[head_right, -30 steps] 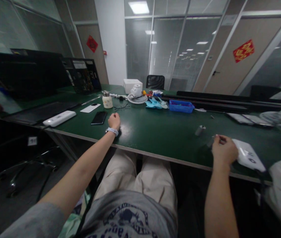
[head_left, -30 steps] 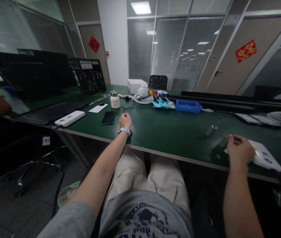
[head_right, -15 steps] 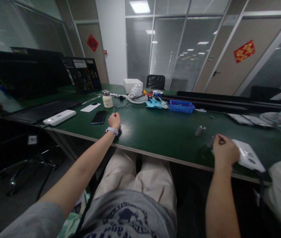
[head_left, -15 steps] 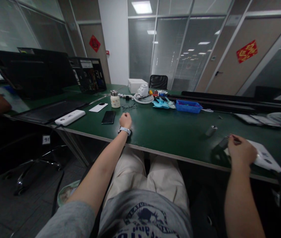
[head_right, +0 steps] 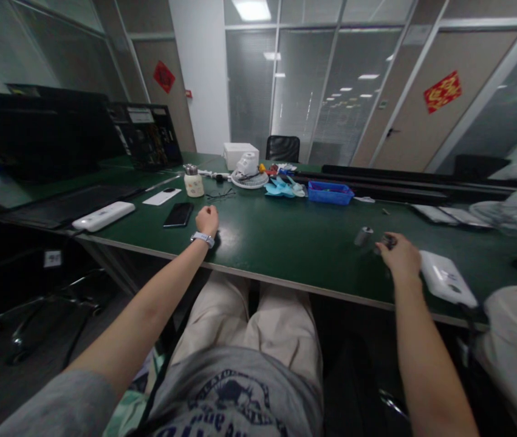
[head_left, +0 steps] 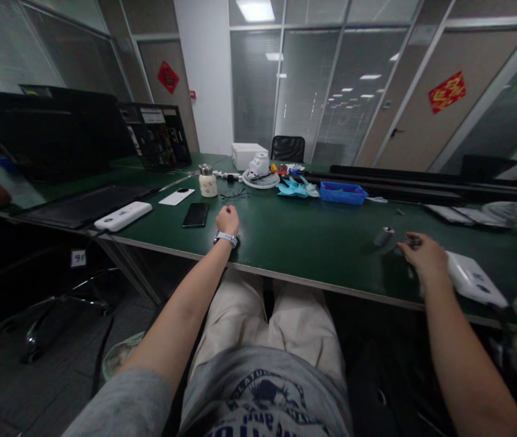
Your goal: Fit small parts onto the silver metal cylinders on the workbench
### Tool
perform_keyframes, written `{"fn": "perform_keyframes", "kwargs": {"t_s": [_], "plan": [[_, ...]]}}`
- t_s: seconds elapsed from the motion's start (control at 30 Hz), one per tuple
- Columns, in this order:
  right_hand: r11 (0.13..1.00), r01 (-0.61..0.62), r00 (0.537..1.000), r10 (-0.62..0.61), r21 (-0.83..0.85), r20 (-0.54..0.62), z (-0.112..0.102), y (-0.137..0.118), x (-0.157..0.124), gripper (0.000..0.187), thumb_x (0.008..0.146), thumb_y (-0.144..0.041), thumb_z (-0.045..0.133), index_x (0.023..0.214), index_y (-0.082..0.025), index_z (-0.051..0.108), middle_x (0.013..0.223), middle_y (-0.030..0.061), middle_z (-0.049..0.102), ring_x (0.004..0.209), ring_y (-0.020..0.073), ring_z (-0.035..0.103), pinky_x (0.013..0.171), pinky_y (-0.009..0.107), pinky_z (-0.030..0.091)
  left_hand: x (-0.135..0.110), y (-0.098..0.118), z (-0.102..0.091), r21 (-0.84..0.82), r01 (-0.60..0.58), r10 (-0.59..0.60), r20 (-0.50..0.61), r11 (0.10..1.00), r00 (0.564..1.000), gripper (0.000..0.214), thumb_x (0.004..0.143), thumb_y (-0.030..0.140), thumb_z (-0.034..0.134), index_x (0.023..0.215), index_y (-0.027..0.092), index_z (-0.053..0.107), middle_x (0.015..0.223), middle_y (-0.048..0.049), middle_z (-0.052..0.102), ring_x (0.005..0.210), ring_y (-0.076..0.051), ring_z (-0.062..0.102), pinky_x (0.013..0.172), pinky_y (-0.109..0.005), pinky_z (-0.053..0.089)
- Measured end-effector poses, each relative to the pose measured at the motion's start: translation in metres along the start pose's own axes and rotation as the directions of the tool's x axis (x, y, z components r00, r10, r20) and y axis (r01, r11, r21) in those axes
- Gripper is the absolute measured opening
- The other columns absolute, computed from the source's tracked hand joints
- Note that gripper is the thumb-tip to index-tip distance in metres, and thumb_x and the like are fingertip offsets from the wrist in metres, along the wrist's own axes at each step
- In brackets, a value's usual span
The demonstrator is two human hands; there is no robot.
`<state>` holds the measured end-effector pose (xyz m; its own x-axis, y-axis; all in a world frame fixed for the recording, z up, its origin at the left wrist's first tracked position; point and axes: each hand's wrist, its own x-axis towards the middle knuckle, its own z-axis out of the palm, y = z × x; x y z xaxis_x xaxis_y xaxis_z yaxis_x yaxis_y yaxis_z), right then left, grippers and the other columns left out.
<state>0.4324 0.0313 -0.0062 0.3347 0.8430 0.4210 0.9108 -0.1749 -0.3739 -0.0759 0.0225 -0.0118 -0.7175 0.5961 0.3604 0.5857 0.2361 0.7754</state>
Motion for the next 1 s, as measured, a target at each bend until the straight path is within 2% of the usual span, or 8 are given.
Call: {"fn": "perform_keyframes", "kwargs": {"t_s": [0.17, 0.3, 0.4, 0.47, 0.57, 0.73, 0.9, 1.0], "plan": [[1.0, 0.006, 0.996, -0.004, -0.024, 0.084, 0.014, -0.014, 0.033, 0.052, 0.077, -0.028, 0.064, 0.127, -0.019, 0.051, 0.11, 0.0163, 0.061, 0.086, 0.0218, 0.053, 0.069, 0.031, 0.031, 0.002, -0.001, 0.002, 0.011, -0.019, 0.019, 0.015, 1.0, 1.0, 0.034, 0.089, 0.034, 0.033, 0.074, 0.021, 0.061, 0.086, -0.0101, 0.07, 0.084, -0.022, 0.062, 0.069, -0.028, 0.039], [0.998, -0.035, 0.991, 0.029, -0.044, -0.133, 0.024, -0.026, 0.016, 0.069, 0.074, -0.027, 0.063, 0.137, -0.015, 0.035, 0.122, 0.0227, 0.051, 0.1, 0.0261, 0.048, 0.073, 0.034, 0.027, 0.003, 0.0, 0.005, 0.032, -0.034, 0.033, 0.032, 0.999, 0.999, 0.034, 0.089, 0.035, 0.034, 0.073, 0.022, 0.061, 0.086, -0.0103, 0.07, 0.082, -0.022, 0.063, 0.068, -0.028, 0.039], [0.999, 0.018, 0.955, -0.031, -0.047, -0.294, 0.028, -0.03, -0.003, 0.054, 0.078, -0.02, 0.054, 0.131, -0.015, 0.042, 0.122, 0.0217, 0.05, 0.109, 0.0263, 0.042, 0.079, 0.037, 0.024, 0.002, 0.001, 0.008, 0.053, -0.06, 0.058, 0.046, 0.997, 0.997, 0.034, 0.088, 0.034, 0.034, 0.075, 0.022, 0.062, 0.086, -0.0109, 0.071, 0.082, -0.023, 0.063, 0.067, -0.028, 0.039], [0.997, 0.062, 0.943, -0.074, -0.047, -0.325, 0.03, -0.032, -0.012, 0.044, 0.081, -0.017, 0.049, 0.124, -0.015, 0.048, 0.119, 0.0201, 0.052, 0.108, 0.0258, 0.041, 0.081, 0.037, 0.022, 0.002, 0.002, 0.01, 0.065, -0.093, 0.089, 0.057, 0.994, 0.994, 0.033, 0.088, 0.035, 0.034, 0.075, 0.022, 0.062, 0.086, -0.011, 0.071, 0.082, -0.023, 0.063, 0.068, -0.028, 0.039], [0.997, 0.062, 0.957, -0.074, -0.049, -0.282, 0.031, -0.036, -0.019, 0.035, 0.087, -0.029, 0.042, 0.115, -0.013, 0.055, 0.112, 0.0205, 0.056, 0.103, 0.0268, 0.044, 0.081, 0.038, 0.023, 0.001, 0.002, 0.011, 0.079, -0.136, 0.132, 0.062, 0.988, 0.989, 0.034, 0.088, 0.036, 0.035, 0.075, 0.022, 0.063, 0.086, -0.0109, 0.071, 0.082, -0.023, 0.063, 0.068, -0.029, 0.039], [0.997, 0.056, 0.974, -0.066, -0.053, -0.218, 0.033, -0.042, -0.022, 0.052, 0.087, -0.052, 0.039, 0.113, -0.01, 0.055, 0.108, 0.0201, 0.058, 0.096, 0.0281, 0.049, 0.081, 0.039, 0.028, 0.002, -0.001, 0.01, 0.081, -0.137, 0.132, 0.067, 0.987, 0.989, 0.034, 0.087, 0.036, 0.035, 0.076, 0.022, 0.063, 0.086, -0.0118, 0.071, 0.082, -0.023, 0.063, 0.067, -0.029, 0.039], [0.997, 0.062, 0.988, -0.069, -0.048, -0.14, 0.037, -0.037, -0.018, 0.054, 0.081, -0.054, 0.049, 0.112, -0.01, 0.056, 0.106, 0.0203, 0.061, 0.094, 0.0291, 0.054, 0.08, 0.04, 0.034, 0.004, -0.002, 0.013, 0.052, -0.121, 0.117, 0.073, 0.991, 0.991, 0.034, 0.087, 0.036, 0.036, 0.076, 0.021, 0.064, 0.086, -0.0115, 0.07, 0.081, -0.022, 0.062, 0.068, -0.028, 0.039], [0.999, 0.052, 0.987, -0.052, -0.008, -0.155, 0.041, -0.032, -0.013, 0.051, 0.078, -0.05, 0.055, 0.11, -0.011, 0.058, 0.104, 0.0195, 0.062, 0.094, 0.0292, 0.055, 0.08, 0.04, 0.037, 0.004, -0.002, 0.014, 0.016, -0.135, 0.134, 0.07, 0.991, 0.989, 0.036, 0.087, 0.037, 0.035, 0.075, 0.02, 0.064, 0.085, -0.0099, 0.07, 0.08, -0.021, 0.062, 0.067, -0.028, 0.038]]}}
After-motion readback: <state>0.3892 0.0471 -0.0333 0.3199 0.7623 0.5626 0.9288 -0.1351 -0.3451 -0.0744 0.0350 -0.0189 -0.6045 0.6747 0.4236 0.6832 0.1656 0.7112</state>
